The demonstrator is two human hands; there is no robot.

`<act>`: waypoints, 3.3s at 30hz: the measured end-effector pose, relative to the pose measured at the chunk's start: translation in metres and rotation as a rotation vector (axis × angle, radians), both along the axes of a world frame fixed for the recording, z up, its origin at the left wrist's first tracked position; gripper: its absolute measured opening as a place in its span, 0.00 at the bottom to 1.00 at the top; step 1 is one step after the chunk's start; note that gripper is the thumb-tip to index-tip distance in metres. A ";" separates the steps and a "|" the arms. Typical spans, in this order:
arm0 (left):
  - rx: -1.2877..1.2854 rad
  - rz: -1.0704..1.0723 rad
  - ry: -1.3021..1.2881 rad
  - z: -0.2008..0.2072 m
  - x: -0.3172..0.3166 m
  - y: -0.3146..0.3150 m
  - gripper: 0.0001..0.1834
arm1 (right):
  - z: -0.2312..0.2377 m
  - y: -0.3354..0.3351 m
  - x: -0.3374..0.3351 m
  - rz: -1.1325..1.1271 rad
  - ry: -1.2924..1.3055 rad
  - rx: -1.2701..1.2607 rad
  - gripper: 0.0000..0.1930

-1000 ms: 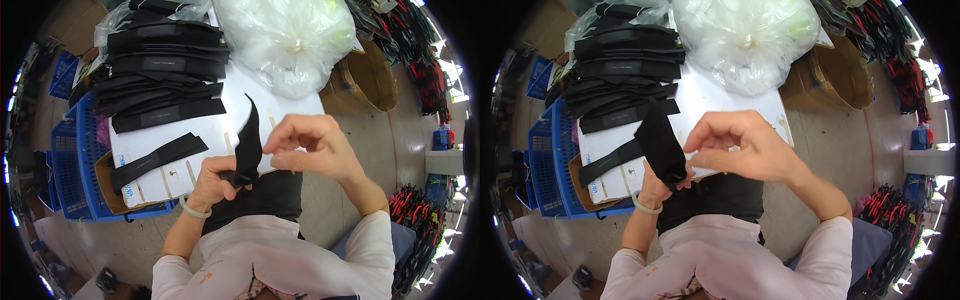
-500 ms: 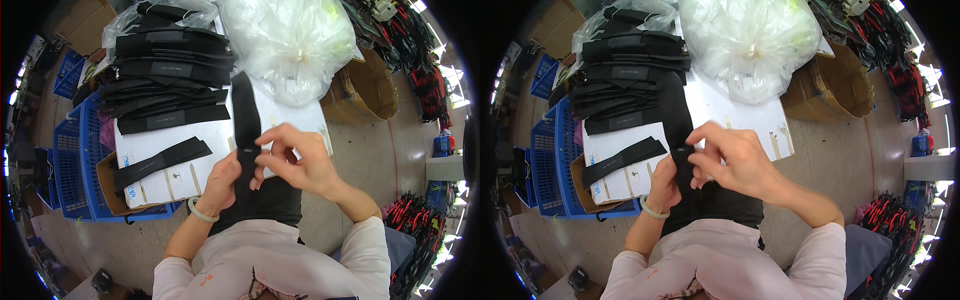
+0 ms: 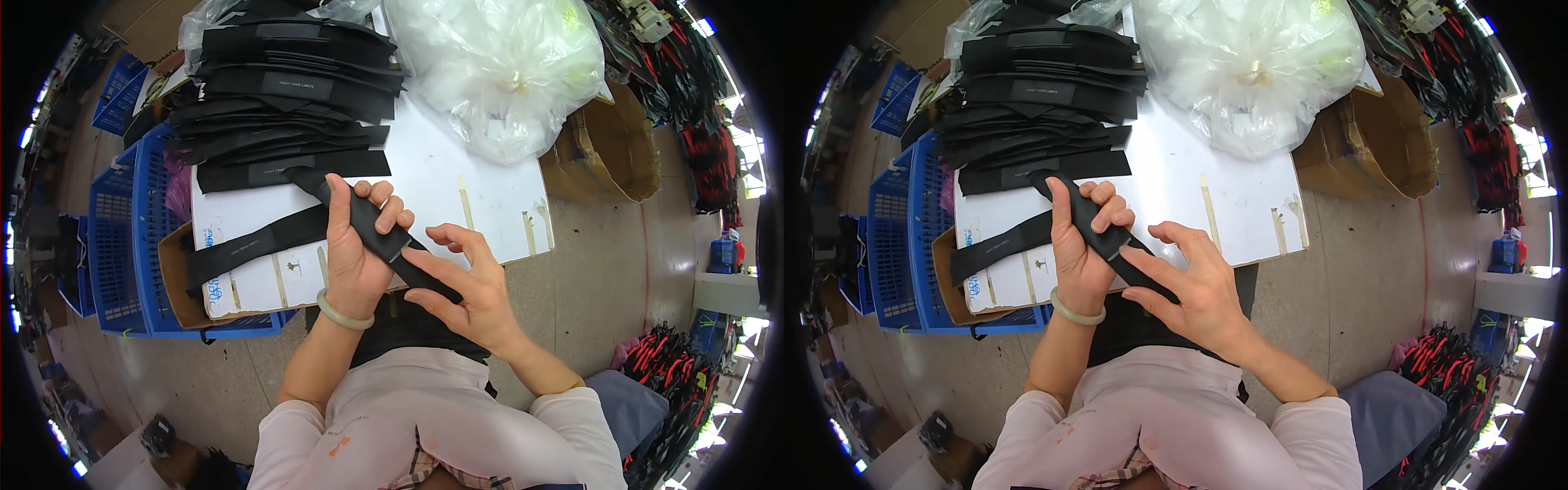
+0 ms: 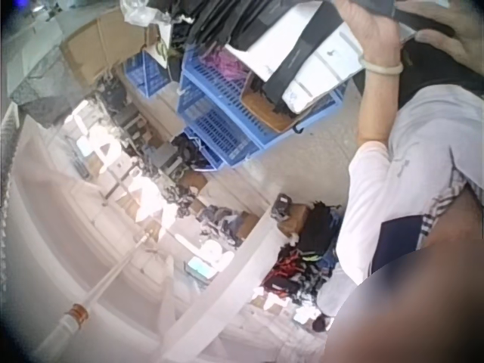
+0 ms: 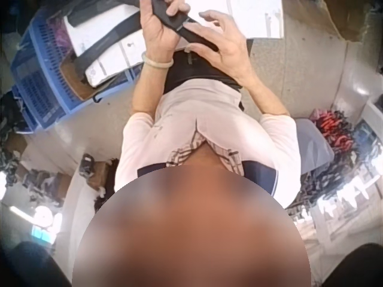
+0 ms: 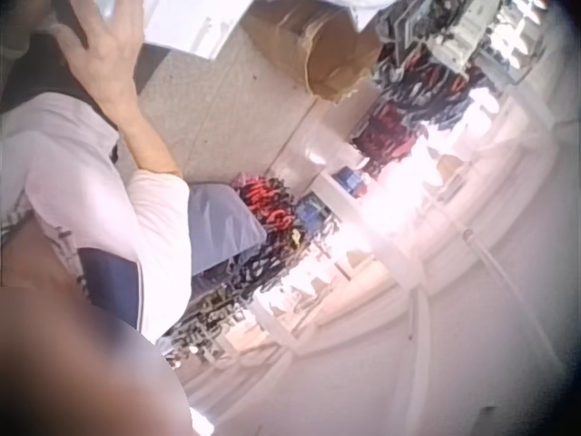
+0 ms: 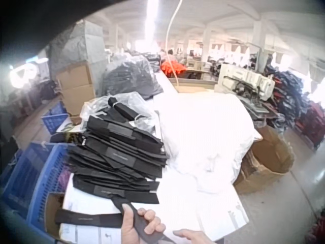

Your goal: Applying adhesive white components onto black fabric straps using a measuring jig on a workbench.

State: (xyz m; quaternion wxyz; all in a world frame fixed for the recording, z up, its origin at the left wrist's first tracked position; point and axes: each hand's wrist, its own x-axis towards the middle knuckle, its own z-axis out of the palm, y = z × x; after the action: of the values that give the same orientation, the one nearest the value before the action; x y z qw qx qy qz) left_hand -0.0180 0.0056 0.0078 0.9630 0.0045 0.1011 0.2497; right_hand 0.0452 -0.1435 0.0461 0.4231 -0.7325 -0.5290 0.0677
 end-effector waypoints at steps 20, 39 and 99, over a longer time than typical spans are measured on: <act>1.045 0.106 0.031 0.036 -0.016 -0.064 0.16 | -0.067 -0.011 -0.018 0.181 0.478 0.180 0.21; 0.468 0.055 0.052 0.034 -0.011 -0.041 0.16 | -0.060 -0.012 -0.005 0.120 0.000 0.148 0.20; 2.195 0.118 0.562 -0.007 -0.060 -0.055 0.18 | -0.080 -0.038 0.082 -0.043 -0.566 0.077 0.13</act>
State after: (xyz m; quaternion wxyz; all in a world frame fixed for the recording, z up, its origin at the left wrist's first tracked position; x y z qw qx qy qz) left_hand -0.0778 -0.0495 0.0008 0.3686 0.8975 0.0402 0.2386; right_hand 0.1274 -0.1819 -0.0335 0.2874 -0.7167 -0.6126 -0.1686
